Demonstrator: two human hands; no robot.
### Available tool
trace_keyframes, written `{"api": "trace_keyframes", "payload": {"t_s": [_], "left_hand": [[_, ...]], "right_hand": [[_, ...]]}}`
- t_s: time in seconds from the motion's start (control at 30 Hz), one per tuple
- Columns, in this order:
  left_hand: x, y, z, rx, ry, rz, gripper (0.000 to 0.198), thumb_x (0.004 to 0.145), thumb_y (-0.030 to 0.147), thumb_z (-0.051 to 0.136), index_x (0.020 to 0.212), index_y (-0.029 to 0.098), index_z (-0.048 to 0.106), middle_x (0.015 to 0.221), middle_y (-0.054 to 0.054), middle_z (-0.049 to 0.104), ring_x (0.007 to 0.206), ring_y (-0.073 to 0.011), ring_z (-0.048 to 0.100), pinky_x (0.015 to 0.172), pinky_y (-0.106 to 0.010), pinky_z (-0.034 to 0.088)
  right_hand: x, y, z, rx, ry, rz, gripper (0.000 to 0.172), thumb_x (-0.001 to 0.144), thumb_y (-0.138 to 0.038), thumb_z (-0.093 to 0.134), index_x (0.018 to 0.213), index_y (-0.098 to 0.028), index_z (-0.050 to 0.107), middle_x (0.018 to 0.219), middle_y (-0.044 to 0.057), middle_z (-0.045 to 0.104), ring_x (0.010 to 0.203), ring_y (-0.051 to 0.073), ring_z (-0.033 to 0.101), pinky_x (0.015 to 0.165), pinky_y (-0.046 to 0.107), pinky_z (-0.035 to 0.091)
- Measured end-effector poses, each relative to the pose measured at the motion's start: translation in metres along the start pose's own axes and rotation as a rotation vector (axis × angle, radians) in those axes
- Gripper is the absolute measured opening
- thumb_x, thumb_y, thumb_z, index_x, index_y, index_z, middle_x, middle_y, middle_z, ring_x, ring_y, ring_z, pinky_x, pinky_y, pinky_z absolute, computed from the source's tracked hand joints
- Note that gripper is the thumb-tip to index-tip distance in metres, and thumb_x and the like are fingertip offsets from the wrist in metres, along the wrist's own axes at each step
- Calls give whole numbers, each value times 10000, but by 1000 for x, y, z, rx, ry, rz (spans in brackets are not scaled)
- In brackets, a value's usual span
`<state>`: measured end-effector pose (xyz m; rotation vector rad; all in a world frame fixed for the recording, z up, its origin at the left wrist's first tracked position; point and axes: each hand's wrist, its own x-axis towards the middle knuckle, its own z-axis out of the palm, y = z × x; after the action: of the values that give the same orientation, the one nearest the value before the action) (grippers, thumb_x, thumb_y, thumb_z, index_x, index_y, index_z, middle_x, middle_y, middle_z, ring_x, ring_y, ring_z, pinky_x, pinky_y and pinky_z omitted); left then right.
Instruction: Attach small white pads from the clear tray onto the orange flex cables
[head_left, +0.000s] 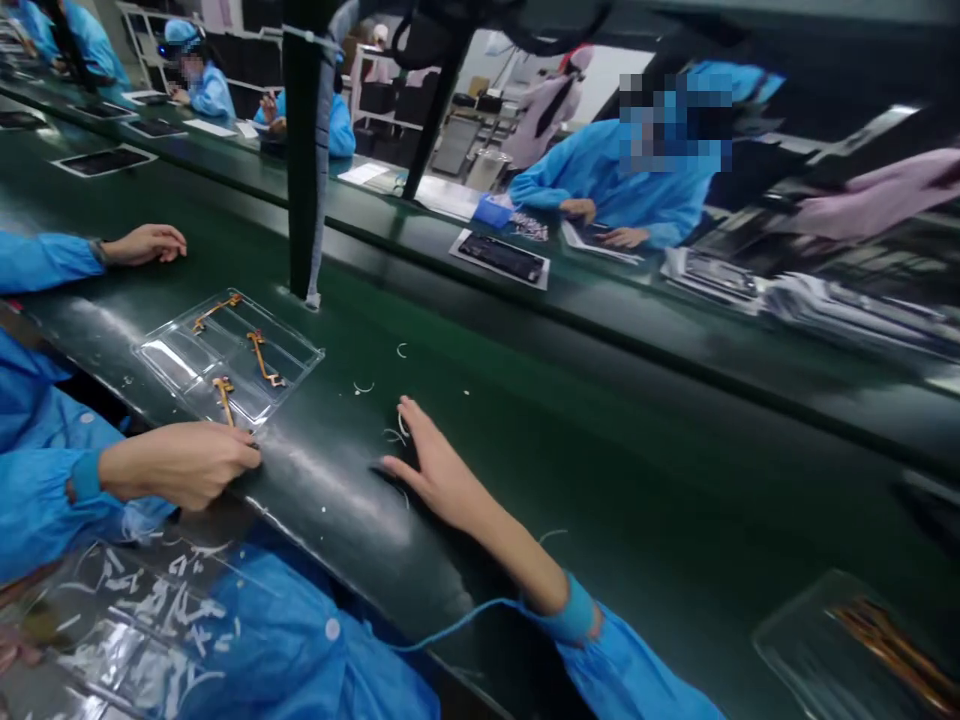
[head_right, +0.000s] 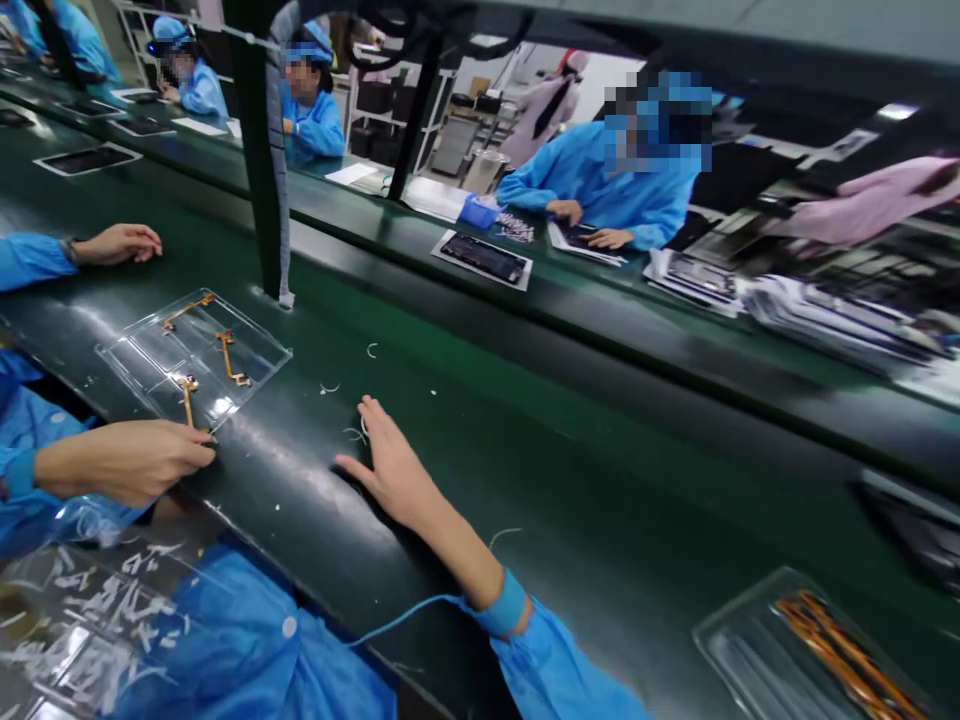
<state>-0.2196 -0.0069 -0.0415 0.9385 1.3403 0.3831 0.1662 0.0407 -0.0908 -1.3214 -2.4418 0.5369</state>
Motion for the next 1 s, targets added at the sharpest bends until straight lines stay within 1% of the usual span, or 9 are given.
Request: {"api": "trace_keyframes", "payload": {"t_s": [0.07,0.13,0.3,0.47,0.57,0.77,0.87,0.93,1.0], "left_hand": [[10,-2,4,-347,-262,-248,301,919,424,606,695,224,619,493,39,504,373,-142,512,316,-256,389],[18,-7,5,-668,-417,-410,304,930,415,589,696,222,586,499,41,513,387,-135,519,350,-242,375],[29,-22,8,-928,-502,-446,238,874,364,659,713,210,575,496,24,557,391,-164,541,357,-252,308],[28,-19,12,-1031,-510,-454,191,865,325,688,752,203,595,493,21,572,406,-175,574,370,-257,345],[20,-13,11,-1191,-457,-569,143,904,305,651,807,205,619,512,35,576,433,-162,602,392,-232,394],[5,-3,8,-1444,-327,-750,176,945,266,596,779,205,589,530,44,589,483,-135,646,458,-185,481],[2,-5,5,-1455,-344,-802,137,943,277,609,827,203,611,502,53,556,438,-130,611,413,-183,456],[2,-11,3,-1429,-354,-805,143,950,288,603,834,206,625,479,50,533,409,-136,586,375,-193,434],[4,-18,2,-1456,-311,-785,159,957,302,585,839,208,636,483,38,544,415,-148,593,372,-205,442]], "right_hand": [[8,17,-10,28,58,38,841,984,-706,395,1607,-160,252,1694,130,198,1558,257,209,1275,458,220],[27,41,-18,20,57,125,873,972,-736,367,1608,-151,246,1695,142,186,1560,284,197,1277,484,199],[98,76,-18,3,13,110,946,957,-778,290,1589,-74,287,1648,220,281,1534,342,259,1269,526,197],[139,54,-9,-16,-36,-7,951,955,-791,226,1582,-83,329,1632,211,326,1535,359,241,1264,573,172],[117,22,-4,-9,-160,-122,939,959,-775,304,1573,-67,355,1640,201,304,1537,311,254,1275,505,184],[15,-47,-10,17,-424,-343,893,944,-675,538,1602,-114,312,1668,159,228,1542,296,240,1262,468,245],[-16,-36,-26,38,-382,-336,725,986,-569,546,1593,-222,354,1655,95,313,1528,276,292,1256,475,272],[-21,-6,-35,-18,-203,-199,621,1017,-533,495,1563,-248,413,1657,86,317,1539,291,260,1258,524,250],[-18,29,-39,-89,-24,17,667,1028,-576,417,1582,-210,369,1674,122,261,1555,317,192,1252,569,228]]}}
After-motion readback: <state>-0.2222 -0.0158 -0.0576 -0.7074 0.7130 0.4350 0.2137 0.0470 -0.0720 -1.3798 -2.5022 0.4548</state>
